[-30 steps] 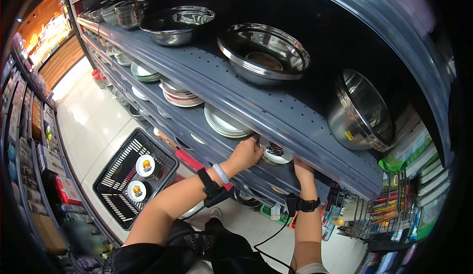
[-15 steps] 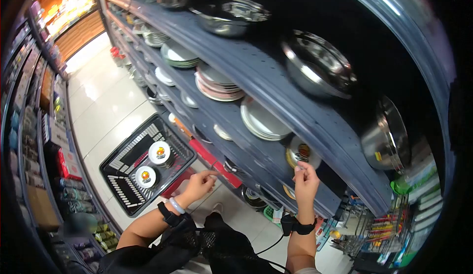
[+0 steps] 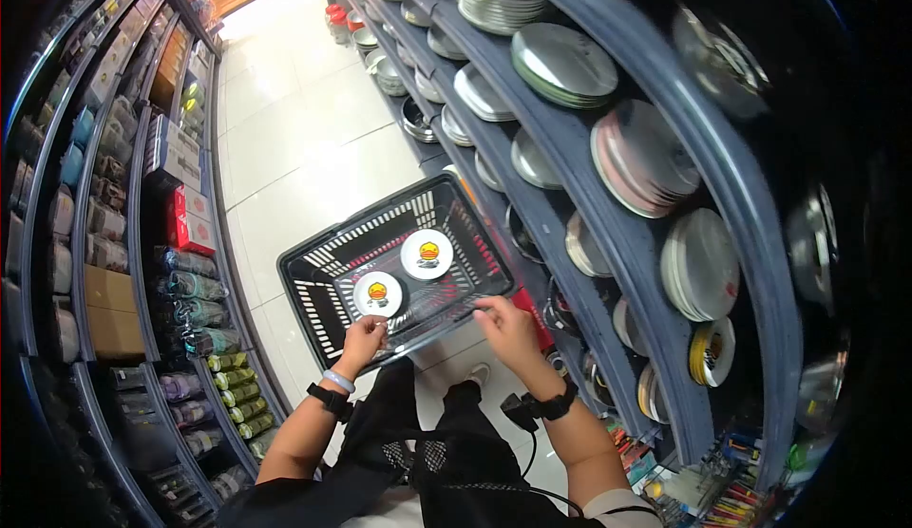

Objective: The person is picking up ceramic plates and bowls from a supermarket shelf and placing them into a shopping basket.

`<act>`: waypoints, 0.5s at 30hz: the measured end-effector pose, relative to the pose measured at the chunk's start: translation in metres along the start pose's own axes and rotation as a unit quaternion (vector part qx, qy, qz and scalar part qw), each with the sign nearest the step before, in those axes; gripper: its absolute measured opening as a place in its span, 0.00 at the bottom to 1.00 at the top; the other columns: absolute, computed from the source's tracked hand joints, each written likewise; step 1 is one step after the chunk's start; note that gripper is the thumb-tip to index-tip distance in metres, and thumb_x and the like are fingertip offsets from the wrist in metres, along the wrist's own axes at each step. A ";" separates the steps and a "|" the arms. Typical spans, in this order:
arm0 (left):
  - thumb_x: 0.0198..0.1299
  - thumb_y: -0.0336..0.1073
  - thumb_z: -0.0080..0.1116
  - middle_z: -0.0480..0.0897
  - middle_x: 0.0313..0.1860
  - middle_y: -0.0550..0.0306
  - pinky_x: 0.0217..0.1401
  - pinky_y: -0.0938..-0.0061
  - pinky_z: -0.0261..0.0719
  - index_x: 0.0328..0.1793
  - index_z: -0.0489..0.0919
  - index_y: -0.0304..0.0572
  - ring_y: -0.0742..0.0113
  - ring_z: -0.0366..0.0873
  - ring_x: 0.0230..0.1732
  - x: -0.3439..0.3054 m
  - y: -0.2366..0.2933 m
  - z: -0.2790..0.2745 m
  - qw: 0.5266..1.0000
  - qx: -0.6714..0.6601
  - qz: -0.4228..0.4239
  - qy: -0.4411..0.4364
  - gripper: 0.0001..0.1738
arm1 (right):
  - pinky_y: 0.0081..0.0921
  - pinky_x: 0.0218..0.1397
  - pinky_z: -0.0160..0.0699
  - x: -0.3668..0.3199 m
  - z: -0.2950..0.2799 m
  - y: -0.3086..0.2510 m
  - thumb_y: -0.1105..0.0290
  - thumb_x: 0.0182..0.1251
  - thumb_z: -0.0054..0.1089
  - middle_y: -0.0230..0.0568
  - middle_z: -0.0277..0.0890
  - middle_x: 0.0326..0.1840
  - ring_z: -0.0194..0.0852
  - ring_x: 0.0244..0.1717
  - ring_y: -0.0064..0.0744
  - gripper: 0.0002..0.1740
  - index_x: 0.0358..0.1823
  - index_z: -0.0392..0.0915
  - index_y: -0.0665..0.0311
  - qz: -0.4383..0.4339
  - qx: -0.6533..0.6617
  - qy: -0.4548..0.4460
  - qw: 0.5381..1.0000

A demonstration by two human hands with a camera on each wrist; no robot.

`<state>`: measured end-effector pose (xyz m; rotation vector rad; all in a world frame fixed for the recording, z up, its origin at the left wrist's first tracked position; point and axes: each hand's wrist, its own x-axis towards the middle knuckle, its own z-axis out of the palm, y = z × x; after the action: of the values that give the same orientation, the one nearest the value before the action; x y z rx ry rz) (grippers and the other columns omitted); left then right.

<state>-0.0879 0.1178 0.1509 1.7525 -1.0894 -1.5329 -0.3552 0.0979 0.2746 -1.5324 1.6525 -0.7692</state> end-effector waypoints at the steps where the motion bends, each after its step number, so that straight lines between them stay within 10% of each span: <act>1: 0.59 0.30 0.50 0.75 0.22 0.62 0.22 0.83 0.70 0.42 0.75 0.32 0.77 0.71 0.20 0.016 -0.016 -0.012 0.999 -0.033 -0.023 0.009 0.09 | 0.33 0.29 0.70 0.011 0.022 -0.001 0.65 0.55 0.56 0.44 0.75 0.21 0.75 0.24 0.41 0.12 0.39 0.75 0.61 0.007 0.020 -0.040 0.999; 11: 0.52 0.31 0.51 0.76 0.27 0.56 0.21 0.78 0.70 0.52 0.72 0.31 0.73 0.69 0.21 0.127 -0.109 -0.058 0.976 -0.045 -0.190 0.094 0.20 | 0.39 0.45 0.74 0.099 0.219 0.052 0.63 0.53 0.53 0.51 0.77 0.37 0.75 0.42 0.50 0.13 0.39 0.77 0.60 0.109 -0.197 -0.237 0.945; 14: 0.46 0.42 0.53 0.76 0.46 0.36 0.55 0.64 0.68 0.52 0.73 0.33 0.44 0.72 0.52 0.150 -0.149 -0.054 0.974 0.110 -0.176 0.096 0.27 | 0.40 0.50 0.72 0.115 0.257 0.074 0.68 0.55 0.49 0.53 0.73 0.46 0.72 0.49 0.51 0.15 0.42 0.75 0.67 0.209 -0.273 -0.268 0.900; 15: 0.46 0.41 0.53 0.77 0.45 0.35 0.53 0.62 0.70 0.52 0.73 0.32 0.44 0.74 0.50 0.147 -0.143 -0.048 0.968 0.150 -0.150 0.137 0.27 | 0.40 0.50 0.72 0.117 0.266 0.081 0.68 0.55 0.49 0.53 0.73 0.46 0.72 0.49 0.51 0.15 0.42 0.75 0.67 0.213 -0.272 -0.272 0.898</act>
<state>-0.0088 0.0607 -0.0362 2.3476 -0.9867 -1.2847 -0.1777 0.0058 0.0485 -1.4655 1.7299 0.3711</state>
